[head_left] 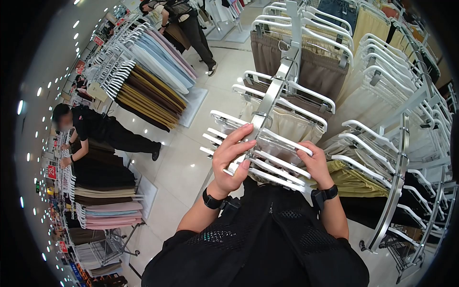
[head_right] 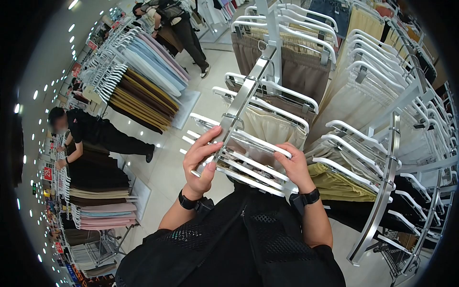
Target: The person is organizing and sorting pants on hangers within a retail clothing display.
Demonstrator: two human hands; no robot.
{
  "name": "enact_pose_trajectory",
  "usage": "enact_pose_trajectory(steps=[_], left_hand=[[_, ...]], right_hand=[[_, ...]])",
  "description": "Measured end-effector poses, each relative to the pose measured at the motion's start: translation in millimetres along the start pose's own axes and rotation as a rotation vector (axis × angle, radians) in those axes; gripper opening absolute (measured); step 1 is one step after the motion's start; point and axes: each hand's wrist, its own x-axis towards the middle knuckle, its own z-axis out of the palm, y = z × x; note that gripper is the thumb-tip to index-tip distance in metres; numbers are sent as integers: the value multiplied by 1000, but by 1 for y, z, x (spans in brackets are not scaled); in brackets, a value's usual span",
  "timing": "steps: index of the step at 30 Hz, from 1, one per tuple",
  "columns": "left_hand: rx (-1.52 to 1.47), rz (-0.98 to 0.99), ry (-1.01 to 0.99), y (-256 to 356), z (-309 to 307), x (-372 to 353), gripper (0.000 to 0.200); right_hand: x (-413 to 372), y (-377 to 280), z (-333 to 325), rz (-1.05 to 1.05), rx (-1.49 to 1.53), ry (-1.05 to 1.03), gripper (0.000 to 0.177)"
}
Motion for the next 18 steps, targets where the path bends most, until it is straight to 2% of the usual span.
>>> enact_pose_trajectory(steps=[18], left_hand=[[-6, -12, -2, 0, 0, -1, 42]], right_hand=[[-1, 2, 1, 14, 26, 0, 26]])
